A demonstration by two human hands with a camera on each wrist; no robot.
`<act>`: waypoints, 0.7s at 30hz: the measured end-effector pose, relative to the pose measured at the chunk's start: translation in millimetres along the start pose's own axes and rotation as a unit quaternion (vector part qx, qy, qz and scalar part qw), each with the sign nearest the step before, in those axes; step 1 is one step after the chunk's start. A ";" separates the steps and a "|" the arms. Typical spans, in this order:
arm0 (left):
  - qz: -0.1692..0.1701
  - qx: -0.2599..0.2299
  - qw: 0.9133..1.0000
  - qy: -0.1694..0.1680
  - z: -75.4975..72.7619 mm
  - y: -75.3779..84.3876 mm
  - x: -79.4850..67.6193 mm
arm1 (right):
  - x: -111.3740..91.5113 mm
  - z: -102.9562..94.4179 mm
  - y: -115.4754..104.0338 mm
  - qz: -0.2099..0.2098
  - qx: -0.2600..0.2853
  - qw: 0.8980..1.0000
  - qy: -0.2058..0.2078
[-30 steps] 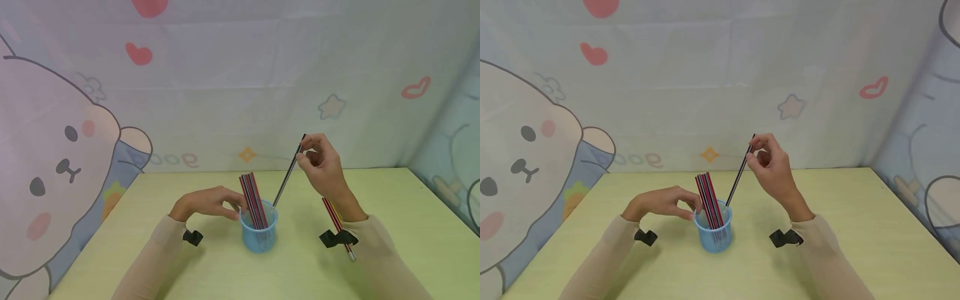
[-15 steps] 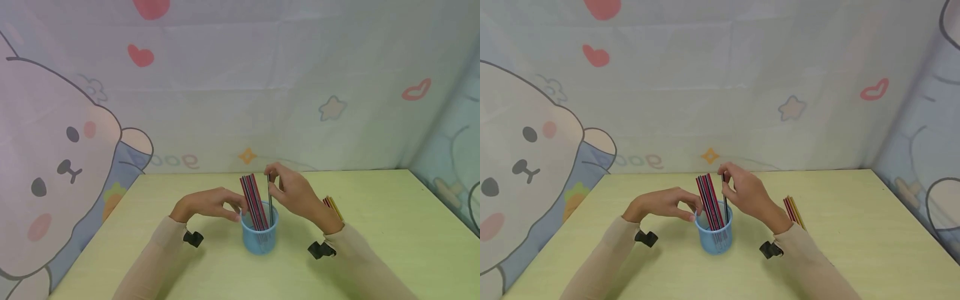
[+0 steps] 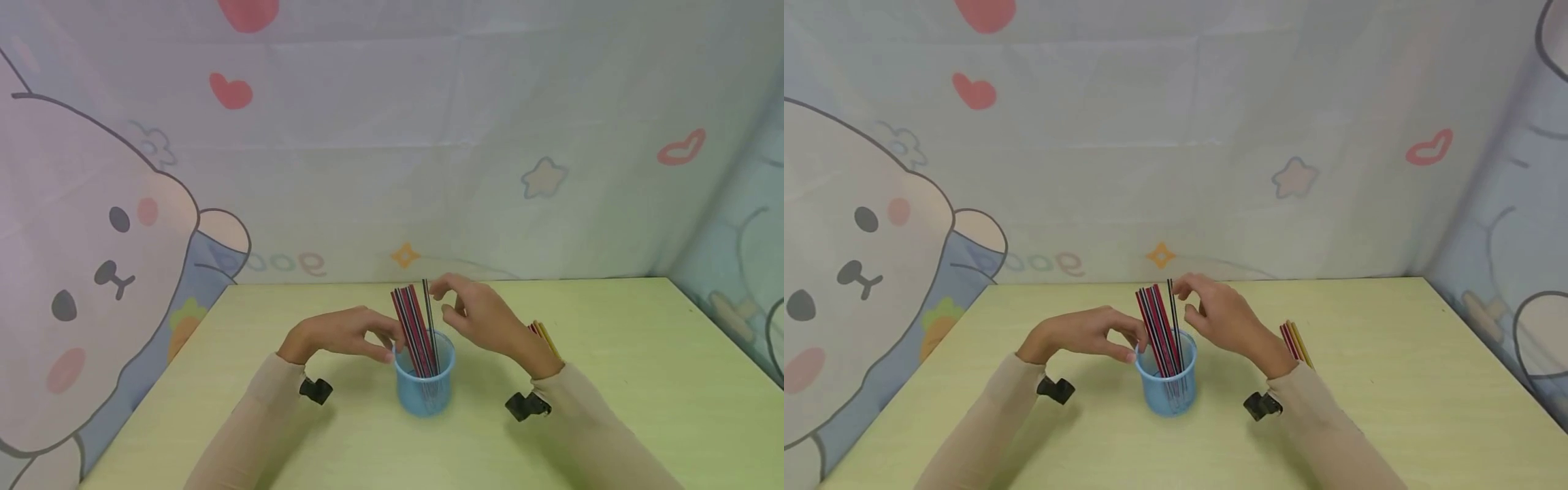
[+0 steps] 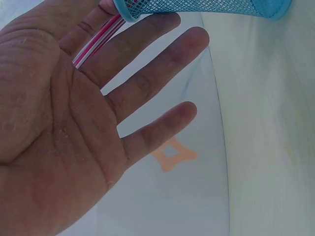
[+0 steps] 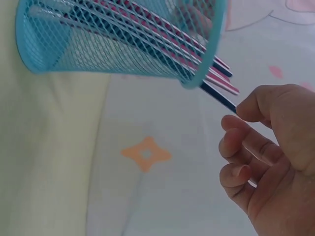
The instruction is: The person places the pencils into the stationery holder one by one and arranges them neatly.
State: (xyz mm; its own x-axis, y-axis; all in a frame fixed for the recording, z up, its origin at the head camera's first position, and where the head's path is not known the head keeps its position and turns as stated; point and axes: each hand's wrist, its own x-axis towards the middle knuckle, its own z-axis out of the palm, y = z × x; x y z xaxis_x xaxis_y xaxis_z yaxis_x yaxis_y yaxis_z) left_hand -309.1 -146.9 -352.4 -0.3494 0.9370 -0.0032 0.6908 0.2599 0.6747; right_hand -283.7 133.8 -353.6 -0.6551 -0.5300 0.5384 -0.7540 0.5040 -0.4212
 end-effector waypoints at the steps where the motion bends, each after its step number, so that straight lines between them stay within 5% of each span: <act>1: -0.002 0.000 1.000 0.001 -0.2 -0.1 -0.2 | -0.1 -2.7 1.5 0.001 0.002 1.000 -0.002; 13: -0.011 0.007 1.000 -0.003 -2.0 3.2 -0.5 | -9.4 -44.8 31.6 0.057 0.012 0.996 -0.060; 21: -0.021 0.003 1.000 -0.002 -0.2 2.2 -1.5 | -25.2 -67.3 53.3 0.144 0.040 0.972 -0.180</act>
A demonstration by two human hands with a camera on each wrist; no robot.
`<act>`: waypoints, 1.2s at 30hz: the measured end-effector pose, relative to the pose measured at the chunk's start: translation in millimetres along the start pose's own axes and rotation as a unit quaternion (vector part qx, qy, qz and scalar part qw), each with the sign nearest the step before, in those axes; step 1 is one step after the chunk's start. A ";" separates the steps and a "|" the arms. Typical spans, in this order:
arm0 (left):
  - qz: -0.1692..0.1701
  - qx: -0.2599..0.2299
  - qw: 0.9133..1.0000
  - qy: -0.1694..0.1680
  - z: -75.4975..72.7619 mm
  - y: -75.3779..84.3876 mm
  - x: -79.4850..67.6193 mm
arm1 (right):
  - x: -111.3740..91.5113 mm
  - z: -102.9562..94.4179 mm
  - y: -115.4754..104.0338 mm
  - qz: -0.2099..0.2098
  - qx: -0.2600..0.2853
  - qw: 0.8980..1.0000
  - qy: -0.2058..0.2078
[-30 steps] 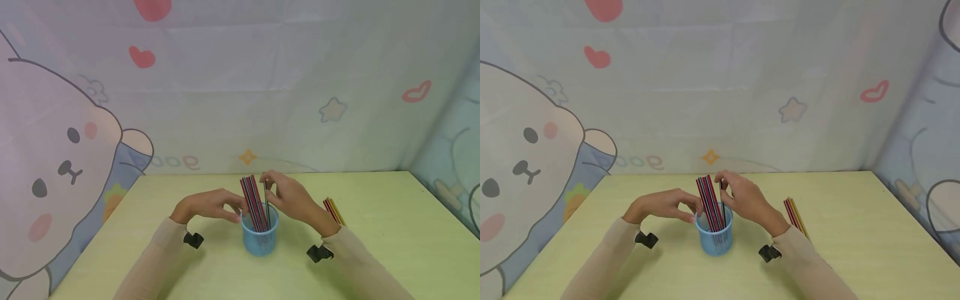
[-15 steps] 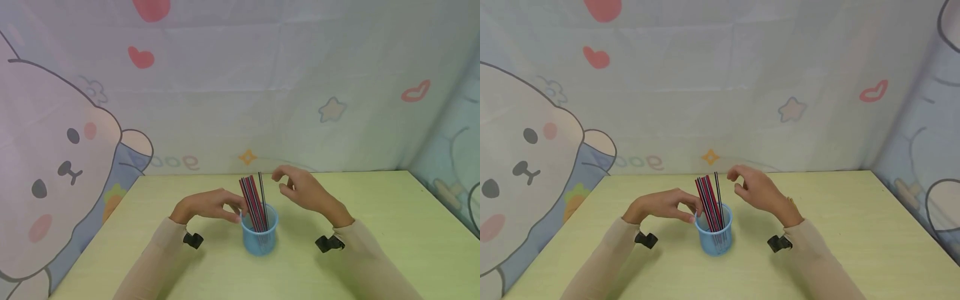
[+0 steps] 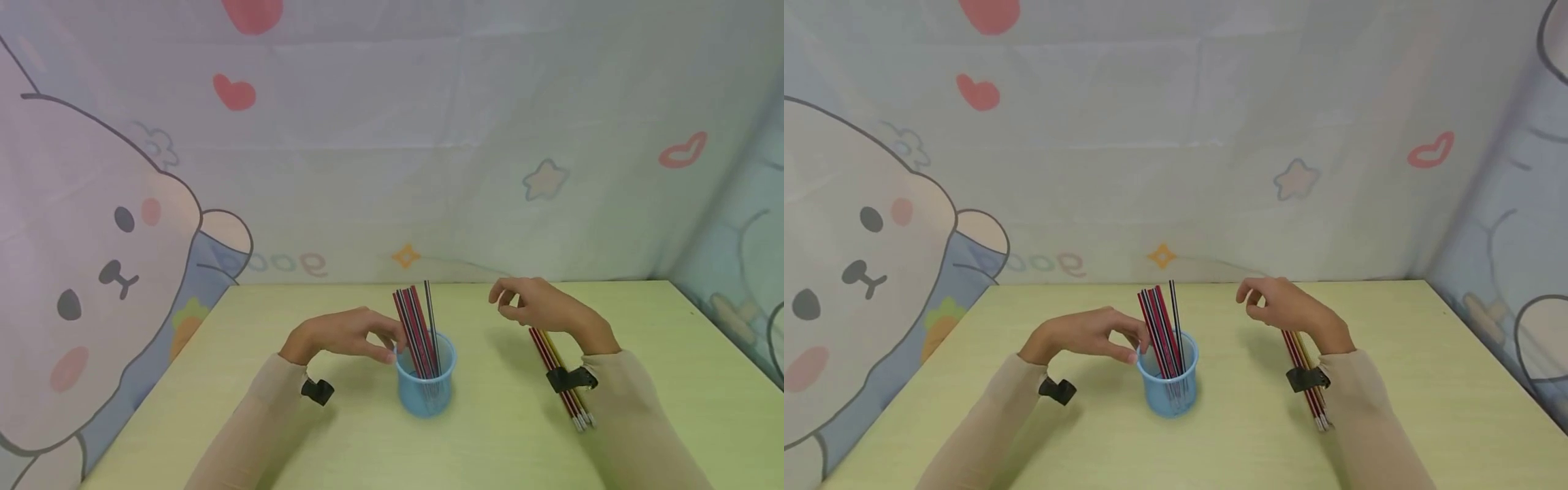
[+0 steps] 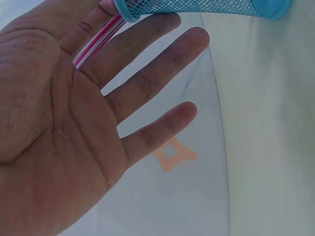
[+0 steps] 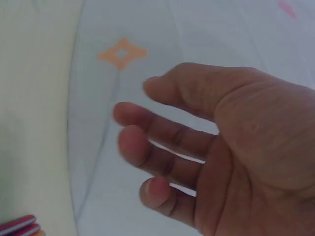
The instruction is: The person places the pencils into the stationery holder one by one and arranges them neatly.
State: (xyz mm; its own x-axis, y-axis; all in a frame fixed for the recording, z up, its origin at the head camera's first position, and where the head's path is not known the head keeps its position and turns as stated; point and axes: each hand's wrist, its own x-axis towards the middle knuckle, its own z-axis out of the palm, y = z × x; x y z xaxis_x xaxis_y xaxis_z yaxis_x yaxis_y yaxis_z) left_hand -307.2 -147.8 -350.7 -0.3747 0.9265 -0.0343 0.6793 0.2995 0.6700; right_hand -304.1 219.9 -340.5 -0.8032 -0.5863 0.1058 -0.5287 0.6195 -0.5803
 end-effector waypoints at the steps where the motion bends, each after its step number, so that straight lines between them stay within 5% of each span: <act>1: 0.000 0.000 1.000 -0.001 0.4 -0.6 0.1 | -1.4 -0.5 3.8 0.008 -0.001 1.000 -0.013; 7: -0.007 0.002 1.000 -0.001 -0.1 0.4 -0.1 | -5.3 -0.1 25.4 0.066 -0.057 0.994 -0.070; 13: -0.004 0.002 1.000 -0.001 -0.8 1.3 -0.2 | -10.7 3.3 37.0 0.138 -0.055 0.984 -0.101; 22: 0.005 0.000 1.000 -0.003 -0.4 1.5 -0.4 | -11.3 12.8 42.2 0.173 -0.053 0.977 -0.110; 29: 0.006 0.000 1.000 -0.004 -1.3 3.1 0.1 | -7.7 24.4 37.1 0.159 -0.096 0.975 -0.117; 36: -0.005 0.002 1.000 -0.003 -0.5 1.8 0.0 | 7.2 47.9 30.4 0.102 -0.085 0.985 -0.110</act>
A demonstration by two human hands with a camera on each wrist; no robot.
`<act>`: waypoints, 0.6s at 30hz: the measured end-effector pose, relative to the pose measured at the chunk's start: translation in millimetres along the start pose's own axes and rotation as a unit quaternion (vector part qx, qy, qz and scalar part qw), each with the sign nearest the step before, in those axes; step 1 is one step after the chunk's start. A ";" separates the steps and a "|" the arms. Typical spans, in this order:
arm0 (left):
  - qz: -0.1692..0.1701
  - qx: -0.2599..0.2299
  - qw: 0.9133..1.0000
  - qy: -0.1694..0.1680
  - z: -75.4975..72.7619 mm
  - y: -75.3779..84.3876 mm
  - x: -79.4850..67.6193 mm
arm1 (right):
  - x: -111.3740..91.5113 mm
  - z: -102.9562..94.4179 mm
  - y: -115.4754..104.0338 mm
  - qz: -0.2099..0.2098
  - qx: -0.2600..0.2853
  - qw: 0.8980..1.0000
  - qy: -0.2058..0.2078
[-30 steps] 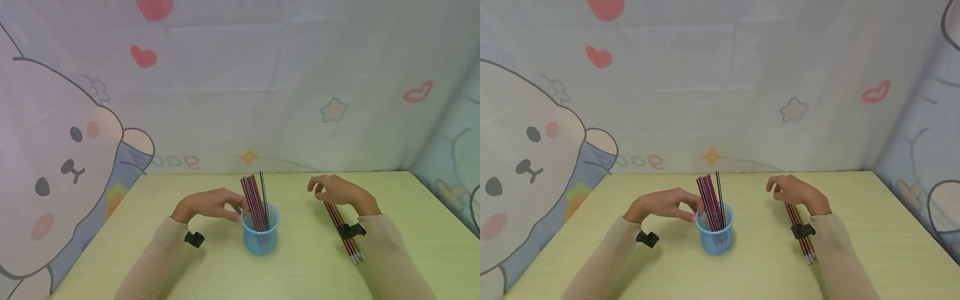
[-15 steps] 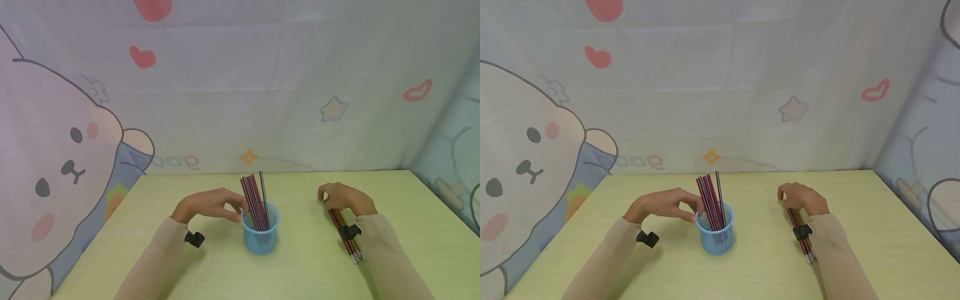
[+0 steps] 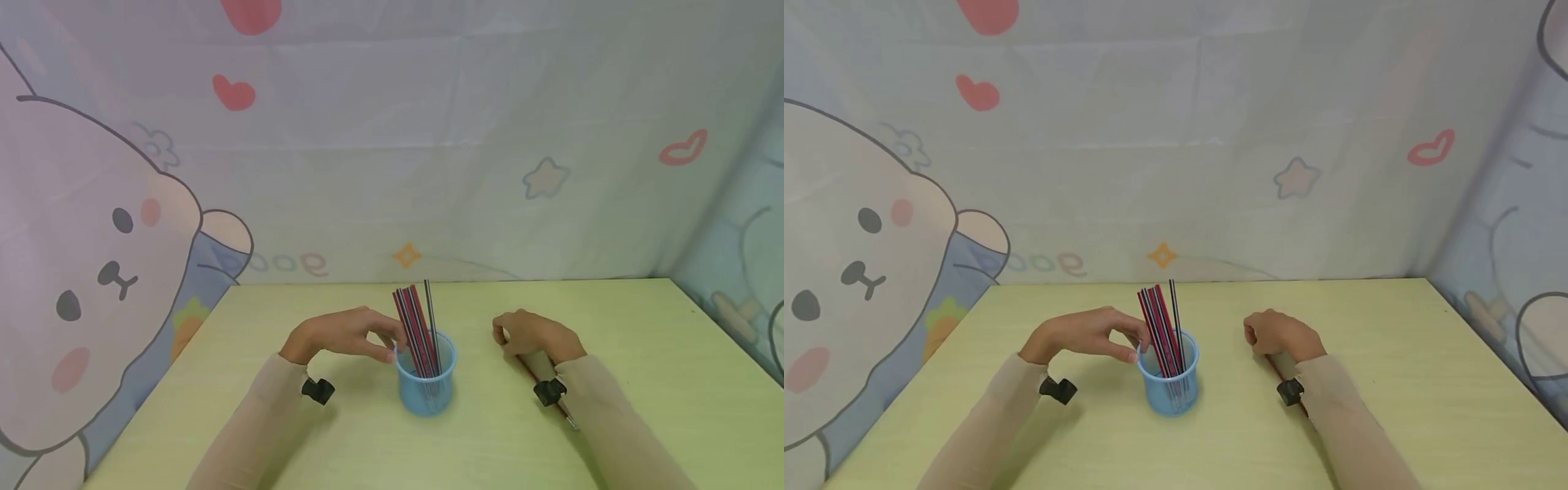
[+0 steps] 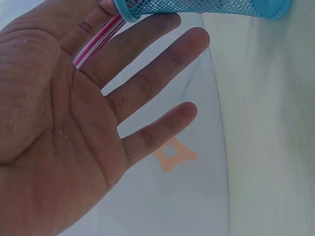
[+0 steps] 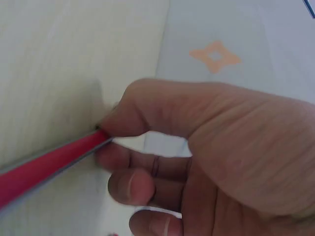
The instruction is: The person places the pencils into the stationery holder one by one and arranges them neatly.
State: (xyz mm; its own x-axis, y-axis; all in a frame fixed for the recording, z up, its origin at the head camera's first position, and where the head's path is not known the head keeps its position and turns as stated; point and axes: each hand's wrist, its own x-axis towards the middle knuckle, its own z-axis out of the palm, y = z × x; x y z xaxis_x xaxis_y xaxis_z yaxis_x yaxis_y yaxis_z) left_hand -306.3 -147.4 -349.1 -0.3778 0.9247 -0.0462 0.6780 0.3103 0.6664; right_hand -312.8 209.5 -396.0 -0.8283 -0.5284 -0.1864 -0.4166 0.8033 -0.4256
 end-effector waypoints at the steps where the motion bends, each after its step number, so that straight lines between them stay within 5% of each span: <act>1: -0.001 0.000 1.000 0.000 0.0 -0.4 0.0 | 2.3 1.6 -2.3 -0.007 0.010 1.000 -0.002; 9: 0.005 -0.001 1.000 -0.002 0.6 -2.5 0.1 | 10.9 3.0 -18.6 -0.070 0.068 0.995 -0.036; 18: 0.004 0.004 1.000 0.002 -0.3 -0.9 0.2 | -3.8 -21.7 -46.9 -0.157 0.054 0.986 0.015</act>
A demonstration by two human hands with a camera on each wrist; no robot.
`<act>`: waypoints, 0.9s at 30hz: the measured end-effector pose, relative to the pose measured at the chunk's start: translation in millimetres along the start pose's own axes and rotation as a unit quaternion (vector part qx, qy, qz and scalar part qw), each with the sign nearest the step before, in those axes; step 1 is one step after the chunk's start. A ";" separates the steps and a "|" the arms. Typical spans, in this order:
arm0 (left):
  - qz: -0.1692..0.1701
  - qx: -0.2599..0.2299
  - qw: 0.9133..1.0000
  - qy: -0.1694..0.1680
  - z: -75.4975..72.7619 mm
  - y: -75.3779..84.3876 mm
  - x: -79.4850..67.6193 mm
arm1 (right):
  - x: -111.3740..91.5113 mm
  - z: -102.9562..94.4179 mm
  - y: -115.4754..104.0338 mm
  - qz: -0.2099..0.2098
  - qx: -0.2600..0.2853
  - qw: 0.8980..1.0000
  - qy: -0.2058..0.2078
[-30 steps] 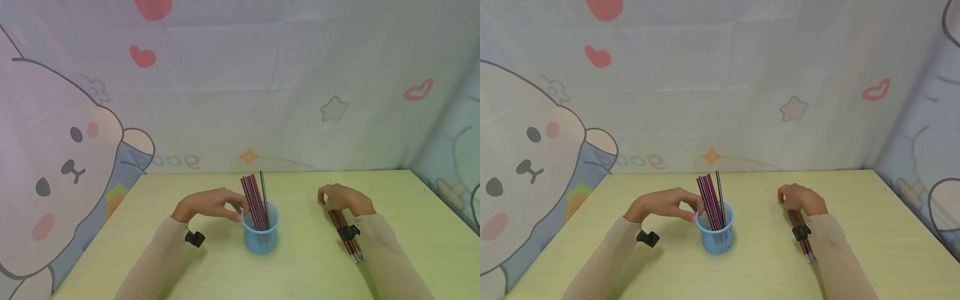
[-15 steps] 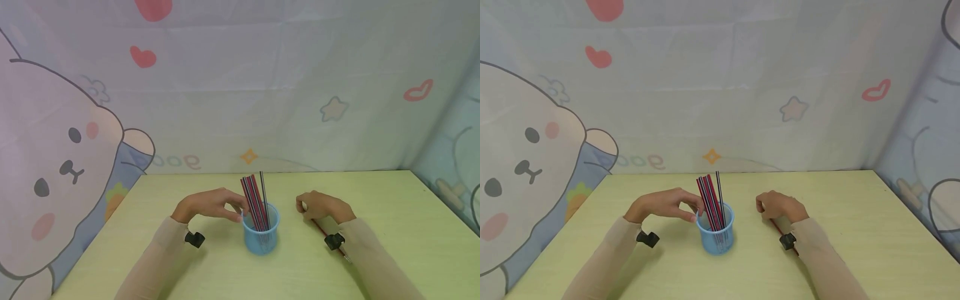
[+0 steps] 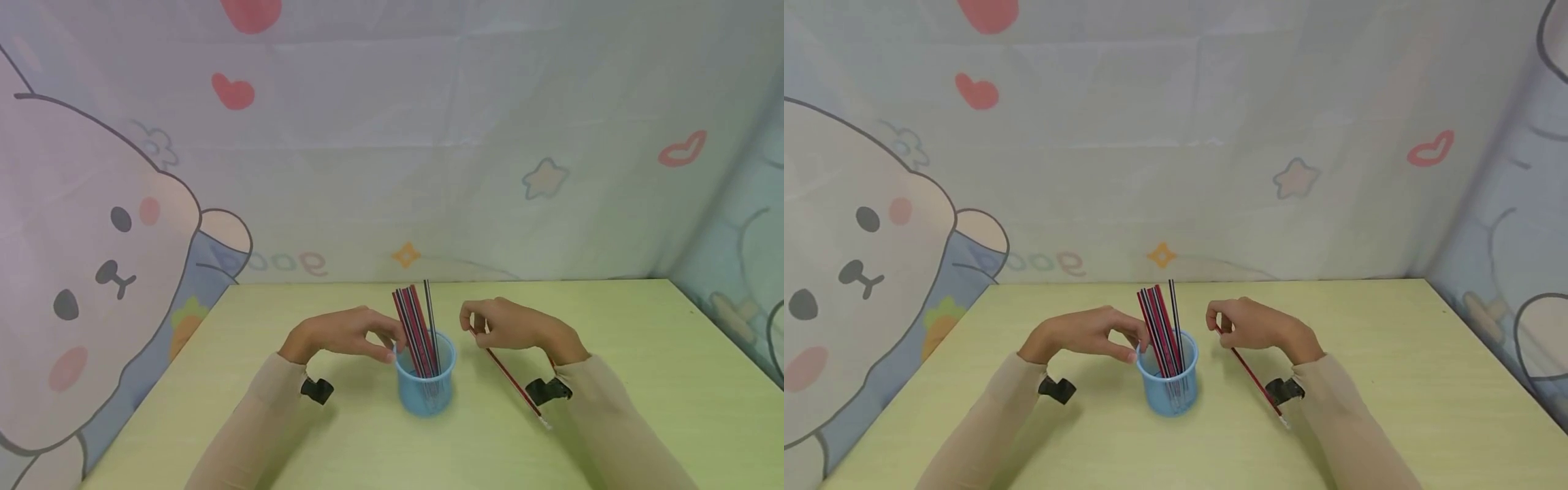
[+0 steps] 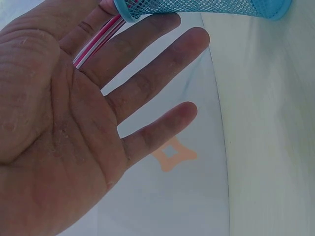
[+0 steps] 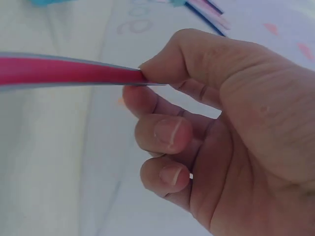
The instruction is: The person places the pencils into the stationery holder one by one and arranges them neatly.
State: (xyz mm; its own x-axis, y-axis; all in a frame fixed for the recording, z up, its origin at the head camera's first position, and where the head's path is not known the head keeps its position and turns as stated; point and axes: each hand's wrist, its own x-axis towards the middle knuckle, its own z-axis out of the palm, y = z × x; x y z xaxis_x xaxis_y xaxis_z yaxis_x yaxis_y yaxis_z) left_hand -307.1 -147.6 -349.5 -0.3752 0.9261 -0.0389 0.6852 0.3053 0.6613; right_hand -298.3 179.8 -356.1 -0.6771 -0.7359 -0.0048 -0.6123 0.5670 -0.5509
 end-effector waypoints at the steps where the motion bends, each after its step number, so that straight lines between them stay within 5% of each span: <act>1: 0.002 0.001 1.000 0.000 0.3 -0.4 0.1 | -0.8 -1.9 -4.5 -0.009 -0.004 1.000 0.010; 8: 0.010 0.000 1.000 0.001 0.2 -1.4 1.2 | -12.2 -19.9 -40.4 -0.055 -0.023 0.992 0.114; 16: 0.001 -0.003 1.000 0.001 0.2 -1.1 0.7 | -18.4 -27.6 -52.5 -0.116 0.000 0.959 0.258; 19: 0.003 -0.007 1.000 -0.001 2.0 -0.8 0.2 | -19.0 -26.3 -51.2 -0.128 0.029 0.941 0.311; 25: -0.001 -0.005 1.000 0.000 0.6 0.6 1.3 | -15.6 -23.6 -54.4 -0.155 0.096 0.886 0.427; 27: -0.004 -0.004 1.000 -0.001 -0.1 0.6 1.6 | -12.5 -21.0 -55.3 -0.160 0.106 0.877 0.441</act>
State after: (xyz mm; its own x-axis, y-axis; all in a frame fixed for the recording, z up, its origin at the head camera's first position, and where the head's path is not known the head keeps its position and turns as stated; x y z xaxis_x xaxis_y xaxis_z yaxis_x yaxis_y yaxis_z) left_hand -307.4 -146.0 -349.1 -0.3790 0.9242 -0.0458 0.6778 0.3110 0.6662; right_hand -264.5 165.4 -308.1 -0.5933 -0.2188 0.7746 -0.8027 0.2330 -0.5490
